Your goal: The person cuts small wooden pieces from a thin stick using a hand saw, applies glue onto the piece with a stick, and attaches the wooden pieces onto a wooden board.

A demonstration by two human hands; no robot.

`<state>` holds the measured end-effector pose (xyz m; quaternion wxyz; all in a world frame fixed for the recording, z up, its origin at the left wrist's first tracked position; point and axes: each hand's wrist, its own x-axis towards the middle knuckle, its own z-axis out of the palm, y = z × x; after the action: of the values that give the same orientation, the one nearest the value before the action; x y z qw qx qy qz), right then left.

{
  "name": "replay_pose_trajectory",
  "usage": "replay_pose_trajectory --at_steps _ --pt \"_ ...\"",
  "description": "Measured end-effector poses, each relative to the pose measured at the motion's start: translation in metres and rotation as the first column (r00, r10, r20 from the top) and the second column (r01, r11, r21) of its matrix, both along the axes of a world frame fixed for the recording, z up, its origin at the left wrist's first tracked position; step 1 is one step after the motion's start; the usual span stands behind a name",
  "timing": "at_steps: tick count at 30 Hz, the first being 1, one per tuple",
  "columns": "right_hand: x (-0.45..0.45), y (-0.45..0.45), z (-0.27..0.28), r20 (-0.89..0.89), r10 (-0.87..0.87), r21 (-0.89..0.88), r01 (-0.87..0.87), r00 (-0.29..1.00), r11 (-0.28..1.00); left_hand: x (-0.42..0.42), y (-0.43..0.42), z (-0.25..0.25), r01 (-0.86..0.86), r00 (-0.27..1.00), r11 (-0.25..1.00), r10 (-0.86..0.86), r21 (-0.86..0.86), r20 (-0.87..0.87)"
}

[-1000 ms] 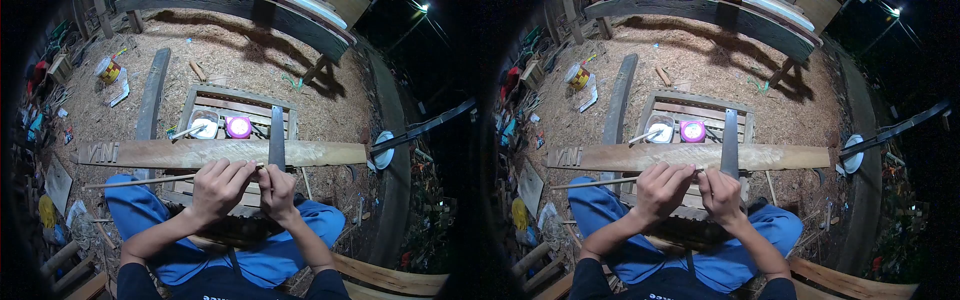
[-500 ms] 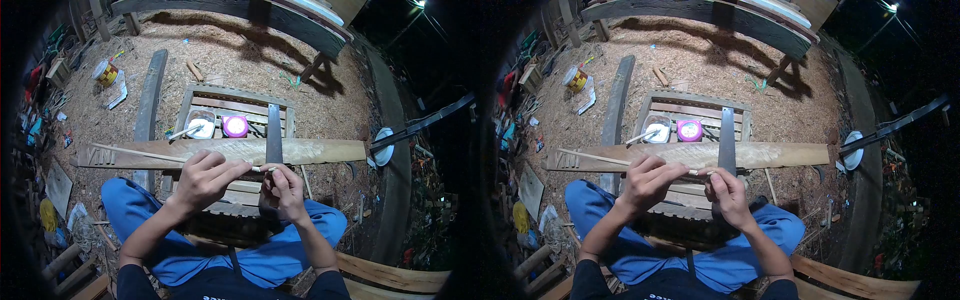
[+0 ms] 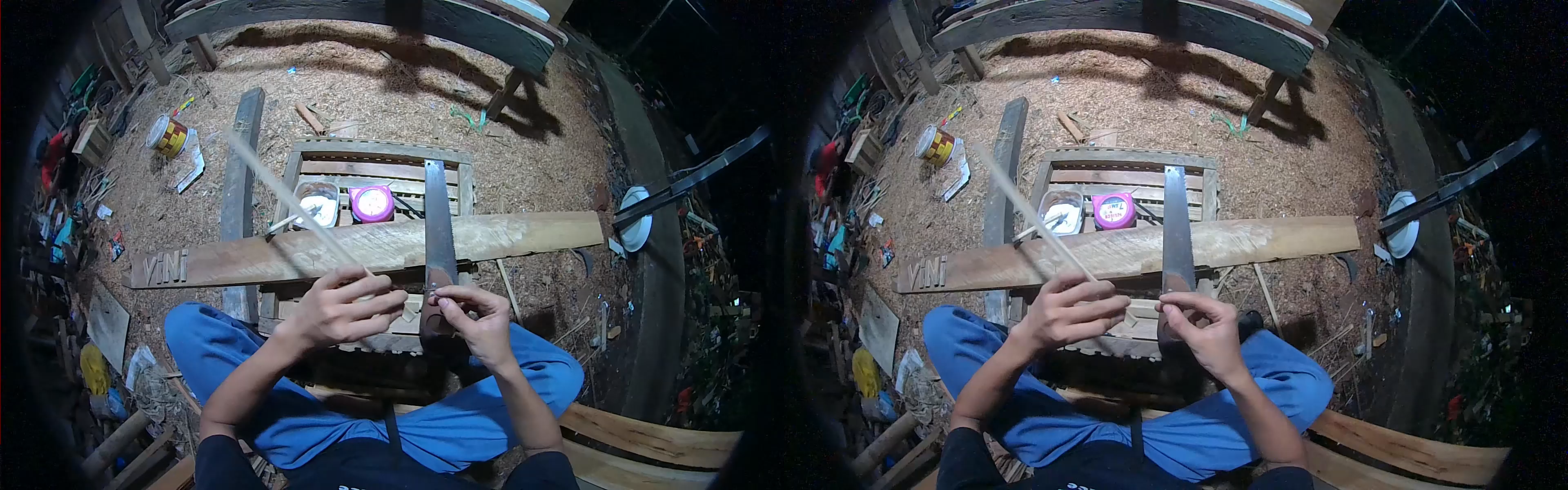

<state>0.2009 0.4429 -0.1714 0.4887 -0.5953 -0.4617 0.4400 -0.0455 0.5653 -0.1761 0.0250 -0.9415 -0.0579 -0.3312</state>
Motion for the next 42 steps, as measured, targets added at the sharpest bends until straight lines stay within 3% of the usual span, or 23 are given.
replay_pose_trajectory --at_steps 5,11,20,25,27,29,31,35,36,42 --pt "0.007 -0.008 -0.005 0.001 -0.063 0.032 0.063 0.998 0.997 0.02 0.003 -0.007 0.184 0.982 0.983 -0.185 0.009 0.034" --pt "0.009 -0.008 -0.001 -0.032 -0.115 0.056 0.117 0.993 0.992 0.046 0.008 -0.027 0.261 0.964 0.964 -0.259 -0.047 0.057" --pt "0.003 0.001 0.004 -0.013 -0.104 0.082 0.104 0.995 0.991 0.036 0.014 -0.064 0.151 0.975 0.971 -0.177 -0.184 -0.136" --pt "-0.004 0.016 0.004 0.074 -0.044 0.097 0.036 0.996 0.995 0.031 0.008 -0.057 0.109 0.97 0.964 -0.156 -0.243 -0.185" --pt "-0.01 0.021 0.002 0.098 -0.013 0.041 0.009 0.995 0.999 0.025 0.003 -0.051 0.078 0.971 0.909 -0.163 -0.409 -0.177" --pt "-0.019 0.025 0.003 -0.001 -0.018 0.021 0.018 1.0 1.0 0.019 0.003 -0.048 0.084 0.969 0.898 -0.175 -0.433 -0.175" --pt "-0.021 0.031 0.001 0.105 0.007 0.042 -0.012 0.994 0.999 0.017 0.002 -0.047 0.132 0.981 0.816 -0.19 -0.563 -0.047" --pt "-0.03 0.04 0.004 0.025 0.055 0.044 -0.056 0.998 0.997 0.007 -0.002 -0.031 0.081 0.997 0.759 -0.05 -0.646 0.066" --pt "-0.032 0.044 0.005 0.027 0.058 0.047 -0.059 0.998 0.997 0.008 -0.002 -0.026 0.112 0.985 0.78 -0.007 -0.616 0.17" --pt "-0.043 0.056 -0.012 -0.215 0.164 0.133 -0.137 0.963 0.982 -0.001 -0.009 -0.015 0.019 0.939 0.756 0.211 -0.655 0.272"
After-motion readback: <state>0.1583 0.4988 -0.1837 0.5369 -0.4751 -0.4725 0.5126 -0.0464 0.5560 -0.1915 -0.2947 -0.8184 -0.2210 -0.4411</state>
